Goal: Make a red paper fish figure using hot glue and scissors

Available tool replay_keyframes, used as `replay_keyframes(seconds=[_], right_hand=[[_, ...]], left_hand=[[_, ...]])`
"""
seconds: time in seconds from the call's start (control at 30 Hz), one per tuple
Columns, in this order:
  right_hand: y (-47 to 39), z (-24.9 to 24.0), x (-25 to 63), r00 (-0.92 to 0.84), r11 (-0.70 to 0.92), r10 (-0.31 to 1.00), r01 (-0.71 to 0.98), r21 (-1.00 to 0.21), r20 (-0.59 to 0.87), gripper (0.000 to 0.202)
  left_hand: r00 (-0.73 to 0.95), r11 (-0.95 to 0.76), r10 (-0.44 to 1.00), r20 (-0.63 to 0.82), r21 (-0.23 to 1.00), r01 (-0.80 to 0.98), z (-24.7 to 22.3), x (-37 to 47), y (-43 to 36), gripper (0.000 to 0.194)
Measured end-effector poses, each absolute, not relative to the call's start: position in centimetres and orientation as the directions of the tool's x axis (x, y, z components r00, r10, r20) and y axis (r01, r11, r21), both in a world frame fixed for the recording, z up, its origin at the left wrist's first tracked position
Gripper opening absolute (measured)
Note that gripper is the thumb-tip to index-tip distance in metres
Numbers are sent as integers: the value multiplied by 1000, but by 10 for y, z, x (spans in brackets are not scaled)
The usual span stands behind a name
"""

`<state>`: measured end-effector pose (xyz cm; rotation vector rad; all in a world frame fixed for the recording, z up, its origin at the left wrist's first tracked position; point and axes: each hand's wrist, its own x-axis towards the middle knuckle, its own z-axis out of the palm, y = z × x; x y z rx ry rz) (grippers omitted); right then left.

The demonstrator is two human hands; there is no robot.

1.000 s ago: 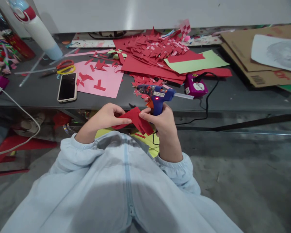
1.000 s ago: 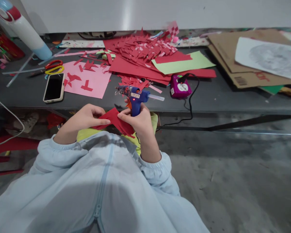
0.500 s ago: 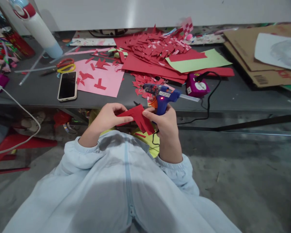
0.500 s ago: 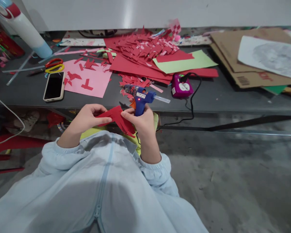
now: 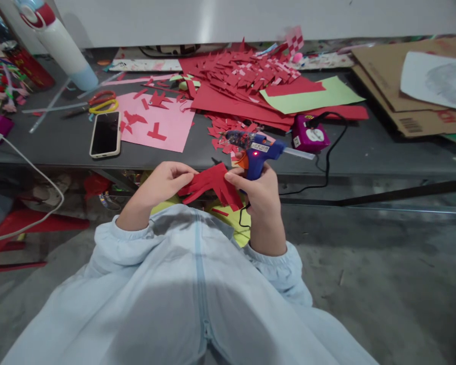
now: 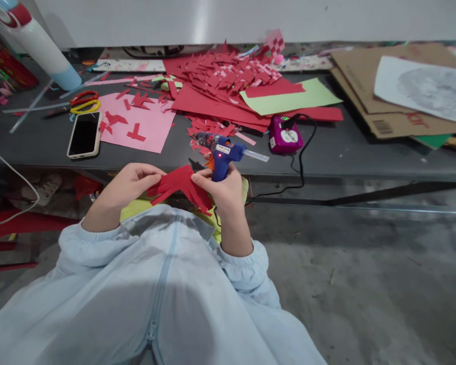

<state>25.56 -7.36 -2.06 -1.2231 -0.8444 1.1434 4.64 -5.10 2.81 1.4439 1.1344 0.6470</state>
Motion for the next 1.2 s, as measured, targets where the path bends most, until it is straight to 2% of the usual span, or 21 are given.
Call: replay_keyframes(seconds=[0.23, 0.5, 0.7, 0.9, 1.07, 1.2], right_hand=[[-74, -12, 248, 321, -55, 938, -239, -970, -132, 52], [-70, -23, 255, 320, -2, 945, -186, -983, -63, 50], [-69, -22, 257, 362, -5, 928, -207, -978, -82, 50], [-71, -19, 249, 359, -9, 929, -214, -977, -88, 51], [-73, -14, 241, 344, -2, 936, -219, -976, -79, 57], [-72, -16, 244, 352, -5, 932, -224, -975, -86, 55]], left_hand=[[345, 25, 922, -177, 914, 404, 20, 51, -47, 44], [341, 138, 908, -242, 943, 302, 19, 34, -46, 24], [427, 161, 864, -266, 951, 265, 16, 25, -46, 35], [366, 106, 910, -194, 963, 248, 14, 40, -47, 42], [264, 79, 950, -167, 945, 316, 9, 52, -46, 36], [366, 84, 912, -186, 958, 276, 11, 45, -45, 20]])
